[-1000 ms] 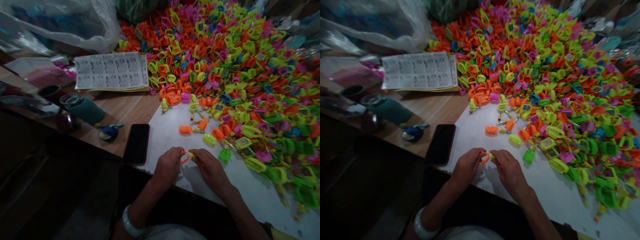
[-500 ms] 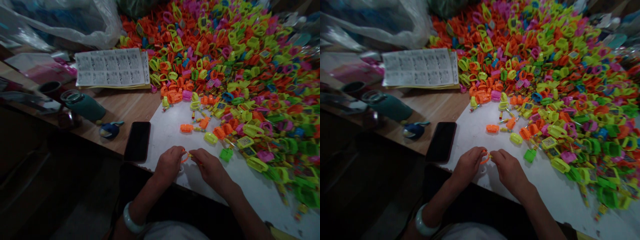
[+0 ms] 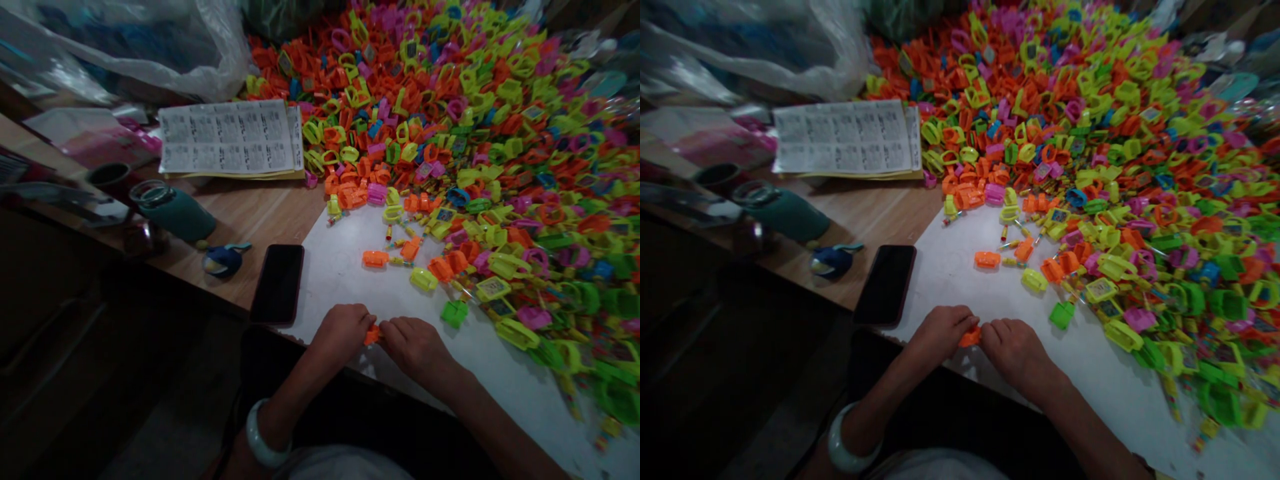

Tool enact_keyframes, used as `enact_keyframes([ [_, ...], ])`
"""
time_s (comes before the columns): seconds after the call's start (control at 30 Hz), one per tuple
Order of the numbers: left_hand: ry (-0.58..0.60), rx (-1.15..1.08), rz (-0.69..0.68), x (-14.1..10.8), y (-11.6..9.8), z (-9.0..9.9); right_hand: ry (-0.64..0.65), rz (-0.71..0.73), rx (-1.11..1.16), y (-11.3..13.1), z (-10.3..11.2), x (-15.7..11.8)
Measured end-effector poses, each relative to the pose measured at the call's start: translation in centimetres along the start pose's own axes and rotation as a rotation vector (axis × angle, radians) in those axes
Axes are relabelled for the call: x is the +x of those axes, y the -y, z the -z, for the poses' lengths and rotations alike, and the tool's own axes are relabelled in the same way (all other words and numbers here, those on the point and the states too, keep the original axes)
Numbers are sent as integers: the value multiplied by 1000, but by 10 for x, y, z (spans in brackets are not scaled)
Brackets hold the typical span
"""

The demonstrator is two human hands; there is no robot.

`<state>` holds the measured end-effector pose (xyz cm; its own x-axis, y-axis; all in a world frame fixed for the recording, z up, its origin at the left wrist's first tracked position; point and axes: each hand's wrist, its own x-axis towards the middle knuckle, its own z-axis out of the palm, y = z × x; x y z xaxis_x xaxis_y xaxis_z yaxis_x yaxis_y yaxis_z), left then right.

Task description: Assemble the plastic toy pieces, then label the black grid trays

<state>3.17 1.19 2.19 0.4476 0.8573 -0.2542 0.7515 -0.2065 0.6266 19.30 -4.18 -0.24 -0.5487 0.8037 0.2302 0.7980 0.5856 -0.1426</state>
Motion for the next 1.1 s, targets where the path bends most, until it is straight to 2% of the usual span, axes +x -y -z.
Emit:
enact_keyframes([
  [0.07,-11,-89,7,4,-2,-2,-3,-100,10,-6,1,-6],
  [0.13,-45,-253,16,10,-3,-1,-62,-220,-10,-21,12,-16],
  [0.23,-168,-420,41,23,1,6,-331,-500,-156,-56,44,-29],
  [0.3,-250,-419,82,33,6,9,-502,-658,-272,-75,60,-29],
  [0.33,-270,-405,103,37,8,9,-536,-693,-290,-80,64,-23],
  [0.4,-286,-362,115,43,12,6,-490,-674,-200,-82,57,0],
  [0.5,-359,-245,63,46,14,-1,-237,-597,73,-69,26,49],
  [0.57,-401,-194,40,45,13,-4,-157,-582,127,-56,3,76],
  [0.63,-383,-217,45,44,13,-4,-123,-574,143,-43,-13,89],
  [0.7,-365,-316,60,43,13,-4,-135,-545,221,-29,-19,86],
  [0.77,-385,-477,75,41,12,-5,-200,-523,362,-16,-20,73],
  [0.87,-421,-726,103,39,10,-11,-277,-572,618,-4,-16,53],
  [1.0,-326,-893,62,35,7,-17,-139,-681,1013,-3,-8,42],
  [1.1,-263,-868,5,30,6,-17,-69,-617,1133,-3,-1,38],
])
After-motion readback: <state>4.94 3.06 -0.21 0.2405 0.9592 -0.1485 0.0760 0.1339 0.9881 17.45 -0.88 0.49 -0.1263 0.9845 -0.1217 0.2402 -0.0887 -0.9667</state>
